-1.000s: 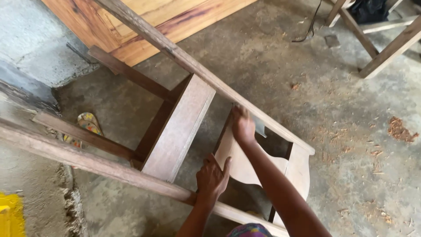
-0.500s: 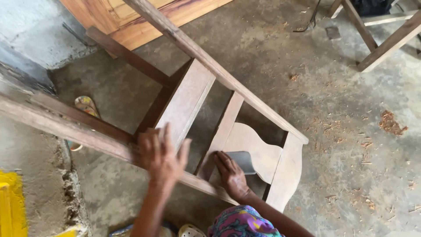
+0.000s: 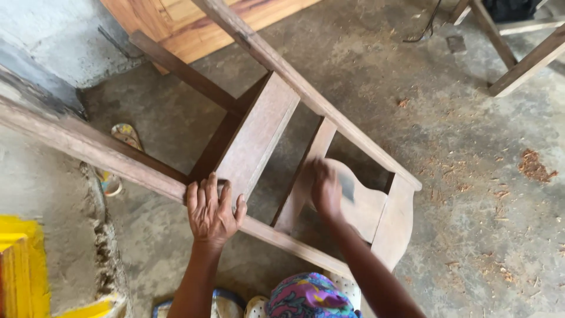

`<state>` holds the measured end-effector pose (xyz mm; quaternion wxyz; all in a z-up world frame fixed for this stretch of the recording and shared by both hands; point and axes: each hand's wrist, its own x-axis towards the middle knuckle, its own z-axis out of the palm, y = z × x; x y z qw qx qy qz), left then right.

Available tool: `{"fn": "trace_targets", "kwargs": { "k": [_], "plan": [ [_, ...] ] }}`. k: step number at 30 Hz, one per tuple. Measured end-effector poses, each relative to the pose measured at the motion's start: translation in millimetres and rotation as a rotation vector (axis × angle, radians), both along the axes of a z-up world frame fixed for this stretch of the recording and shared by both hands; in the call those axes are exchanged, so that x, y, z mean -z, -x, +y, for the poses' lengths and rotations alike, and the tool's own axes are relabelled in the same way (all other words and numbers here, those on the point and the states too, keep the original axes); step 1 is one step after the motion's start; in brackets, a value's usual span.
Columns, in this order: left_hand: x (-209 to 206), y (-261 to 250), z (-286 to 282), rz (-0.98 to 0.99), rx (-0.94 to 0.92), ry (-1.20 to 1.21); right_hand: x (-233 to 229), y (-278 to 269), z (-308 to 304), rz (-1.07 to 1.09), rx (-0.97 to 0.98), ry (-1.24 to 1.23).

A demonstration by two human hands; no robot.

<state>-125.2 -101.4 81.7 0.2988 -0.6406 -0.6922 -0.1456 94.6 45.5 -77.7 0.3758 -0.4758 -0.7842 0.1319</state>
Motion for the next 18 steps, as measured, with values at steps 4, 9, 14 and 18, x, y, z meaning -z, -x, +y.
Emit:
{"fn": "trace_targets", "kwargs": {
  "k": [4, 9, 14, 18],
  "plan": [
    [-2, -1, 3, 0.000, 0.005, -0.024, 17, -8, -49, -0.023, -0.077, -0.084],
    [0, 1, 0, 0.021, -0.001, 0.024, -1, 20, 51, -0.002, 0.097, 0.015],
    [-4, 0, 3, 0.014, -0.002, 0.004, -2, 8, 29, -0.032, 0.075, -0.107],
    [1, 3, 8, 0.013, 0.017, 0.003, 17, 7, 35, -0.010, 0.055, -0.064]
  ]
}}
